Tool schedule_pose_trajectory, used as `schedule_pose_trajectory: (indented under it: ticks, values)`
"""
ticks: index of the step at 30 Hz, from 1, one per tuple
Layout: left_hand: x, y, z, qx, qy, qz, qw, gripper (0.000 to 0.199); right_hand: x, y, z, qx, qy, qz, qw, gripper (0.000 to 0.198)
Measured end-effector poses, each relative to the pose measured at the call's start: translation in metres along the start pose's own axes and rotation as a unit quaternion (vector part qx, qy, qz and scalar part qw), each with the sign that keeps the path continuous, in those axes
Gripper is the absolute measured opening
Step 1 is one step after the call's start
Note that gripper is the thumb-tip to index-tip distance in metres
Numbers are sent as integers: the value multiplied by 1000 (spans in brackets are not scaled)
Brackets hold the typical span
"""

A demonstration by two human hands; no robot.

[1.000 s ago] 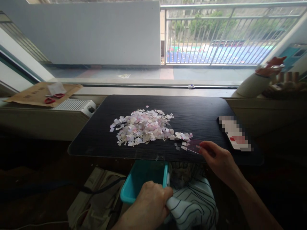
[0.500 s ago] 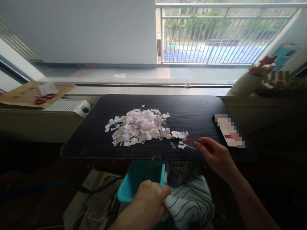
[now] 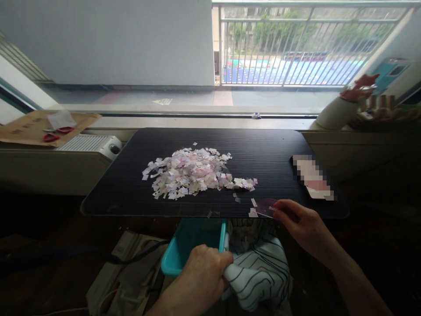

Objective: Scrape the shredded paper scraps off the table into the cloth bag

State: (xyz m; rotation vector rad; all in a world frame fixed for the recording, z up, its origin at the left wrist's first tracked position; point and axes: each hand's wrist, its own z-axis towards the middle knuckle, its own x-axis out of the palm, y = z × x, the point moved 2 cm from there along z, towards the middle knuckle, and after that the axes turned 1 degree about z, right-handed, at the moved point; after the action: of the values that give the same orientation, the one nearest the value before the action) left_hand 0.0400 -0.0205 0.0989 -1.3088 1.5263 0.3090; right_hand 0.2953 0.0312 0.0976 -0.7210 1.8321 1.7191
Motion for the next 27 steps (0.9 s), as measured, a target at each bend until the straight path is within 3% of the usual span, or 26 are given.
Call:
schedule_pose_trajectory:
  ticks: [6, 12, 19, 27]
  values:
    - [-1, -3, 0, 1, 2, 8, 1000, 8, 2, -4, 6, 14, -52, 40, 998, 24]
    - [0, -3, -2, -2, 0, 7, 1000, 9, -1, -4, -5, 1, 11, 7, 1000, 22]
    - [-1, -6, 0, -3, 9, 13, 1000, 9, 4, -1, 0, -14, -24, 33, 999, 25]
    - [-3, -4, -2, -3, 6, 4, 1000, 8, -6, 1, -17, -13, 40, -18, 999, 20]
